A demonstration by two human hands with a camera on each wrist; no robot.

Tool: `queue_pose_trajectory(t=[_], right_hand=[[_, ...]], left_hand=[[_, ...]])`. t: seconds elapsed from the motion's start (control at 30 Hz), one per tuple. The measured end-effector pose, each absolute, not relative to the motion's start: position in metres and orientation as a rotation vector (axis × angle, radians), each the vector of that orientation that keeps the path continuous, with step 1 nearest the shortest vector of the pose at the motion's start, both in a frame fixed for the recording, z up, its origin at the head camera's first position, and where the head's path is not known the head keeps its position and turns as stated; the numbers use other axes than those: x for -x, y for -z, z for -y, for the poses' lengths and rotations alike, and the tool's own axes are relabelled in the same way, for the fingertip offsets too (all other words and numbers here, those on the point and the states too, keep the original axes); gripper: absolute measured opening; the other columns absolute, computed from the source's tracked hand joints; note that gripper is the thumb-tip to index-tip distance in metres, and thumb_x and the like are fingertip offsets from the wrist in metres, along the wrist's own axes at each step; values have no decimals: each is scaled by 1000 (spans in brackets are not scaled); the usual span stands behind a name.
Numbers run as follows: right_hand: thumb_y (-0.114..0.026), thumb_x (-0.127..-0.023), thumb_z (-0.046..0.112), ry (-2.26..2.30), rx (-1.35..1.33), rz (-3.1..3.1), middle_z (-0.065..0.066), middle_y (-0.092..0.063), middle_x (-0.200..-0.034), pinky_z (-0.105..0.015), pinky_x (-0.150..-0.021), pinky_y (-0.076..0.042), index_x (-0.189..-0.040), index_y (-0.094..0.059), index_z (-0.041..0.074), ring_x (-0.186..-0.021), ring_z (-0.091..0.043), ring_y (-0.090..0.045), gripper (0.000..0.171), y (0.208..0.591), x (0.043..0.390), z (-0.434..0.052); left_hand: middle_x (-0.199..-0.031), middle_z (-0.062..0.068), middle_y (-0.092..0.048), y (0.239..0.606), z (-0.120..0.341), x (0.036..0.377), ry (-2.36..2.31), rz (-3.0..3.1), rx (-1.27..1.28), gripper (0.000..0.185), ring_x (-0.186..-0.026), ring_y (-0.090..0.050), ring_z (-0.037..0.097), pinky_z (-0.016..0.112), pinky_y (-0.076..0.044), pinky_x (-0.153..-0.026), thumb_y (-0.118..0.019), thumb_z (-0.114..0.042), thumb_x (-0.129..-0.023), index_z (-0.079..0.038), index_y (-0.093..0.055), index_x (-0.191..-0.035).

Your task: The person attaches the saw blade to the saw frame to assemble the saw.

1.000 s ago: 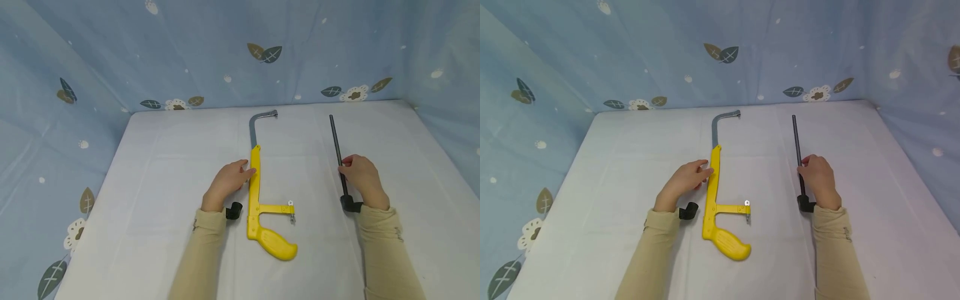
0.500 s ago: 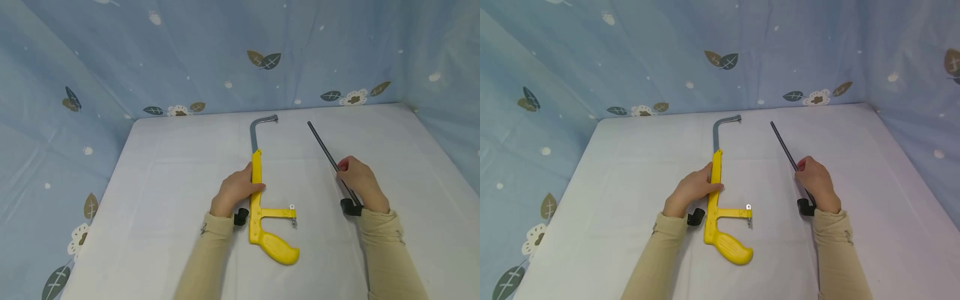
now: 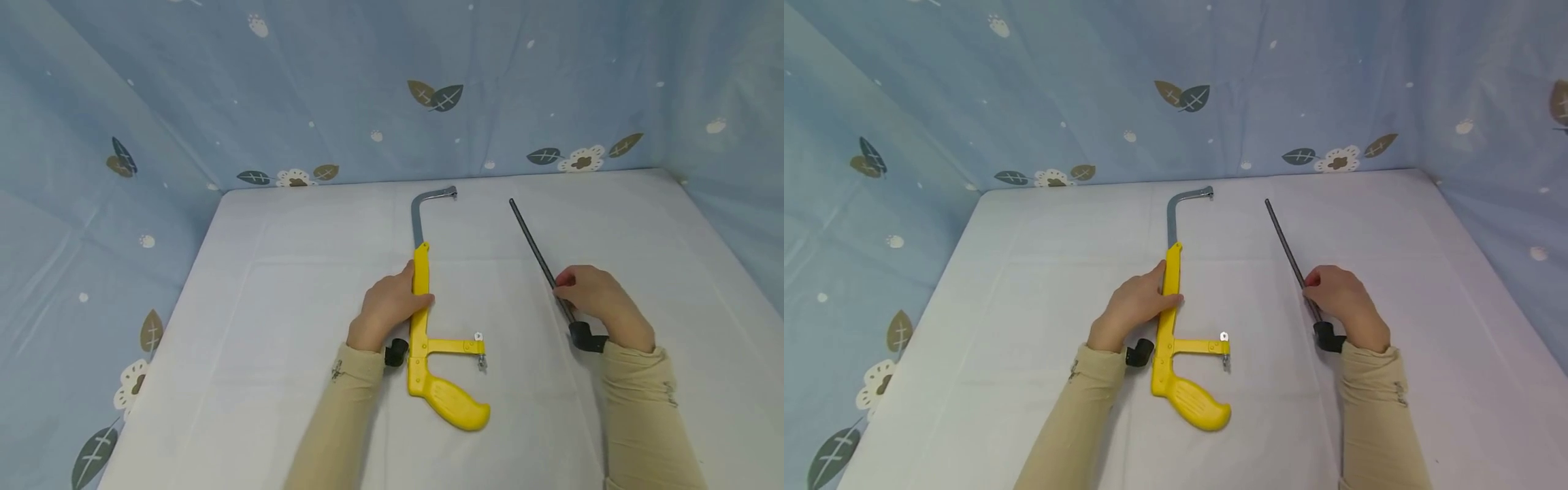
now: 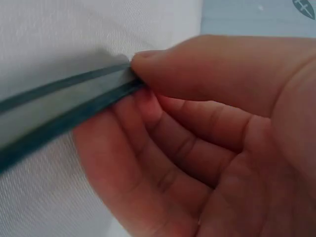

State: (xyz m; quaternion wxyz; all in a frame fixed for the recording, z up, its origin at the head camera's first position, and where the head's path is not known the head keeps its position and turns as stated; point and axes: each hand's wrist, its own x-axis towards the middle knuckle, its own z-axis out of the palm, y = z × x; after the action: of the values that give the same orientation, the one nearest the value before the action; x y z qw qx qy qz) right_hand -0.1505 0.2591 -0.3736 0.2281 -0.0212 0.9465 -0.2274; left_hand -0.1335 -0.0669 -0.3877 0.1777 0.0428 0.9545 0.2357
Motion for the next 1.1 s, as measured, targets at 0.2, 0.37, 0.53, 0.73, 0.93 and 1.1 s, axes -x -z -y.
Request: queue_pose_trajectory(t=[0.2,0.37,0.53,0.73,0.93,1.1], right_hand=[[-51,-89,21,786,61,-2621,-16,-57,-95,-37,-68,-45,-111,-51,-4,-77,-19,-58,33,374,151,-256],[-52,-90,29,1018,50,-2605,-18,-56,-102,-42,-76,-44,-115,-48,-2,-83,-23,-61,40,375,150,-250],[-53,-89,36,1203,14,-2591,-15,-56,-105,-40,-75,-46,-116,-49,2,-83,-20,-60,44,379,151,-240],[-56,-87,35,1466,61,-2487,-13,-55,-105,-25,-71,-48,-118,-48,-2,-79,-14,-60,49,381,153,-227],[-58,-86,34,1620,38,-2352,-11,-55,-103,-23,-71,-48,-120,-46,-3,-78,-13,-57,52,388,152,-210],[-58,-86,31,1677,60,-2249,-17,-52,-108,-24,-72,-48,-121,-46,-4,-79,-12,-55,51,395,152,-198]], left_hand=[[-118,4,-55,390,70,135,-669,-2695,-162,80,-89,-50,17,32,-40,-77,-56,-49,-81,-17,-17,-144],[-117,4,-55,391,72,135,-663,-2678,-179,82,-92,-50,17,33,-39,-82,-56,-50,-82,-17,-15,-144],[-125,5,-51,390,73,136,-670,-2662,-189,82,-99,-50,18,34,-38,-86,-56,-50,-81,-17,-14,-144],[-121,4,-53,388,73,137,-669,-2659,-183,82,-93,-49,17,33,-38,-84,-56,-50,-81,-18,-14,-144],[-128,3,-49,389,73,136,-686,-2648,-168,83,-96,-49,18,33,-37,-85,-56,-50,-81,-19,-14,-144],[-129,3,-48,390,74,136,-699,-2648,-166,82,-97,-49,18,33,-37,-85,-57,-51,-80,-20,-15,-144]])
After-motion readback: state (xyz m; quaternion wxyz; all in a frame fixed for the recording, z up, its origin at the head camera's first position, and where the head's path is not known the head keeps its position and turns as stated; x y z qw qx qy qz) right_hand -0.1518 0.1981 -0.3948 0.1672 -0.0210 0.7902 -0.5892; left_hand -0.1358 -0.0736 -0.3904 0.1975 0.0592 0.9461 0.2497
